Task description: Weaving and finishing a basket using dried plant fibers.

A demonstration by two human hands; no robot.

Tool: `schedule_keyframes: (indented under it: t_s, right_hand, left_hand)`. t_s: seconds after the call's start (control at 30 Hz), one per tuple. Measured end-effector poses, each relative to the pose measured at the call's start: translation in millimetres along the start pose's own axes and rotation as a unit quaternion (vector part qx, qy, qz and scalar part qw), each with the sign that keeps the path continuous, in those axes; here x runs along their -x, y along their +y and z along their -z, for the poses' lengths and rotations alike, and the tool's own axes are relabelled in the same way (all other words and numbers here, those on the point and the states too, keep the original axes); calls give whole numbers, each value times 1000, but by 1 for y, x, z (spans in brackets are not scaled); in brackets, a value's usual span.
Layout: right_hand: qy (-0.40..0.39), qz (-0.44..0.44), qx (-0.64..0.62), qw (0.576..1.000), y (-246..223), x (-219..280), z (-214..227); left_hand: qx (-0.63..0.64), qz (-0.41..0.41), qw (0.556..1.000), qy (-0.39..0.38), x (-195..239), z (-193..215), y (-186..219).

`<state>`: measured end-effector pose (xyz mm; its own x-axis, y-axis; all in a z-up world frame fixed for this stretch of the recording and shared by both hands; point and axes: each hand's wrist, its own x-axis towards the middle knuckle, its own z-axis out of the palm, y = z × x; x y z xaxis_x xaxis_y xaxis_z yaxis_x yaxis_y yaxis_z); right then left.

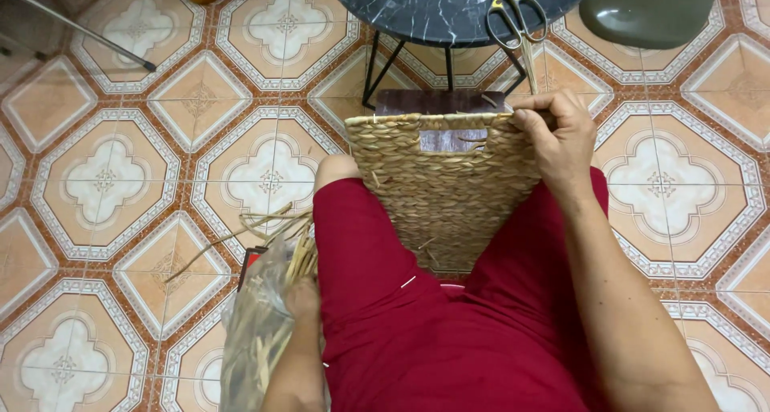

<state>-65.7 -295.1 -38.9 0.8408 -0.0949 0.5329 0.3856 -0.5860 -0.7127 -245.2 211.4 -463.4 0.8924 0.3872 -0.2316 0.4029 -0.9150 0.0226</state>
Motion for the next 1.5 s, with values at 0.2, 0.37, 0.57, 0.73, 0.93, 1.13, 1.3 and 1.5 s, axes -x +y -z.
schedule_keyframes:
  t_s: [0.2,0.37,0.57,0.73,0.93,1.13,1.3,1.5]
  right_hand:
    - [-2,-11,13,1000,2,0,-2]
    - [1,5,4,1000,3,-1,-1]
    - [4,14,19,1000,11,-1,-4]
    - [2,2,9,1000,1,-1,-2]
    - [-8,-5,11,1000,-5,-4,4]
    - [-74,-45,-60,994,-8,-4,15]
    - [-79,17,-109,991,-4,-5,18]
    - [51,35,-75,995,-31,-3,14]
  left_hand:
    - [177,68,980,54,-19,69,14]
    - [559,11,828,44,-30,201,70]
    - [726,-143,673,-7,-21,340,153]
    - [779,-190,594,-67,-12,373,212]
    - [686,-300,656,-101,22,421,288]
    - [354,-574,688,269,35,465,363]
    - [338,-439,831,-48,34,480,395]
    - [426,-458,772,-112,3,460,391]
